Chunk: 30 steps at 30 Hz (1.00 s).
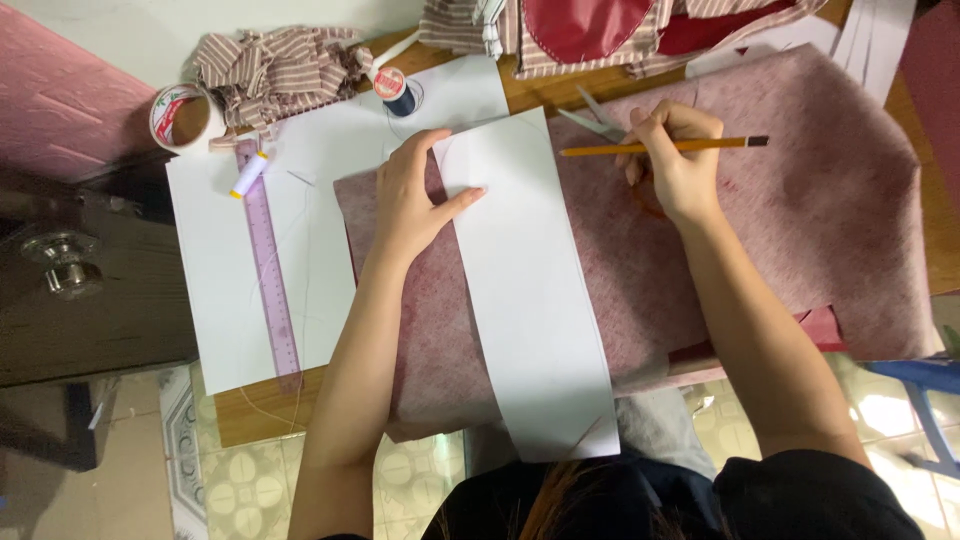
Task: Tracing a paper template onto material using a pencil on a workshop table
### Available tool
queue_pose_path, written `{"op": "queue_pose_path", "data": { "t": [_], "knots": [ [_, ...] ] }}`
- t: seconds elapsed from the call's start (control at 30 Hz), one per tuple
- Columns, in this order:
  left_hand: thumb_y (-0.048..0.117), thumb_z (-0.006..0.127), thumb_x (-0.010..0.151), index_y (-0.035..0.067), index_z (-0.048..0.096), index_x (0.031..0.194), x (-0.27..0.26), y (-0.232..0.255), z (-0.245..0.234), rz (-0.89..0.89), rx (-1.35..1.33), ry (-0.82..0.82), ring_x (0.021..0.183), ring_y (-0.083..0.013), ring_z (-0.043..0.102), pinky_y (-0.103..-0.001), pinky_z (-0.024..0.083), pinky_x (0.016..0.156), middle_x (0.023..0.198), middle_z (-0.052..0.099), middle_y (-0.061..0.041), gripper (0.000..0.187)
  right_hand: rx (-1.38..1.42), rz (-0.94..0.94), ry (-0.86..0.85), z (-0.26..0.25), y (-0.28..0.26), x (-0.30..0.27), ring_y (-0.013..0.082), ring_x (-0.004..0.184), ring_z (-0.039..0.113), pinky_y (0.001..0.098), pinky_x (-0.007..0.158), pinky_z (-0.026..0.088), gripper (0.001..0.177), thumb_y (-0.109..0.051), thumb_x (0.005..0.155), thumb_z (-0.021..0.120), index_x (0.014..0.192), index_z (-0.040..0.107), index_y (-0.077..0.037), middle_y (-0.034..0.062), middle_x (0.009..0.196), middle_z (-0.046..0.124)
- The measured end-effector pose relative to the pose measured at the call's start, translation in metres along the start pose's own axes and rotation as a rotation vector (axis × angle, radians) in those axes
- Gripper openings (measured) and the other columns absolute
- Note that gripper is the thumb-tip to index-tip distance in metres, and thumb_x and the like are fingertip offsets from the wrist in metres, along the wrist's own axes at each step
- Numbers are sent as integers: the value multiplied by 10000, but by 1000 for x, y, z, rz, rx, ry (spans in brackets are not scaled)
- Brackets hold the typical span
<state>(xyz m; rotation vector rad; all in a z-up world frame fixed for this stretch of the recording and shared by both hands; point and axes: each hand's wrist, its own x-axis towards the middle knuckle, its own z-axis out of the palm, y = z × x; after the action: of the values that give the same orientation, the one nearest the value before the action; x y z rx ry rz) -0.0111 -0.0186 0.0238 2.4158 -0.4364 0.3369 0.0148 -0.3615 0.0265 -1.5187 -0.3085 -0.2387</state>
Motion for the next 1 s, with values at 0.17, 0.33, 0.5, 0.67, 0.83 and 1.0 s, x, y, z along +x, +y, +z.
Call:
{"op": "queue_pose_path", "data": {
  "t": [0.17,0.33,0.5,0.67,0.83,1.0],
  "knots": [
    [270,833,1036,92,599,1186,7,-3,2,84,-158,208,1240,-378,682,-526,512,1072,1346,657,-155,330,41,-94,134,3,1,2,241,469,641,310,473,490,399,4,1170,669,777,613,38,194,614,627],
    [162,738,1095,89,612,1058,3,-4,-3,76,-198,299,1186,-351,712,-477,530,1050,1244,701,-118,151,-127,-230,180,13,-12,-3,209,583,620,314,559,447,297,10,1152,733,857,704,34,177,662,649],
    [171,739,1113,88,665,1049,2,-4,-2,33,-230,384,973,-262,692,-404,517,936,1039,703,-71,128,-347,-495,76,55,-16,7,349,722,775,389,671,578,191,-218,1027,892,1078,831,-45,155,820,784],
    [172,652,1156,72,707,1098,-2,-5,12,-88,-454,373,792,-177,581,-307,477,762,961,704,-93,128,-363,-693,-209,85,8,17,271,416,552,312,487,512,612,-616,1092,496,976,754,-74,32,545,551],
    [164,633,1141,52,690,1167,-24,33,29,-112,-662,192,913,-175,669,-332,552,832,1020,716,-88,128,-352,-677,-178,96,27,-6,352,759,727,443,681,592,258,-329,1091,681,991,661,-92,130,936,731],
    [50,608,1118,14,657,1146,-15,55,24,-32,-582,65,863,-189,675,-349,586,804,1014,699,-103,67,-258,-571,-234,112,34,-2,364,822,710,468,717,559,247,-191,1057,737,991,515,-104,128,1031,751]
  ]
}}
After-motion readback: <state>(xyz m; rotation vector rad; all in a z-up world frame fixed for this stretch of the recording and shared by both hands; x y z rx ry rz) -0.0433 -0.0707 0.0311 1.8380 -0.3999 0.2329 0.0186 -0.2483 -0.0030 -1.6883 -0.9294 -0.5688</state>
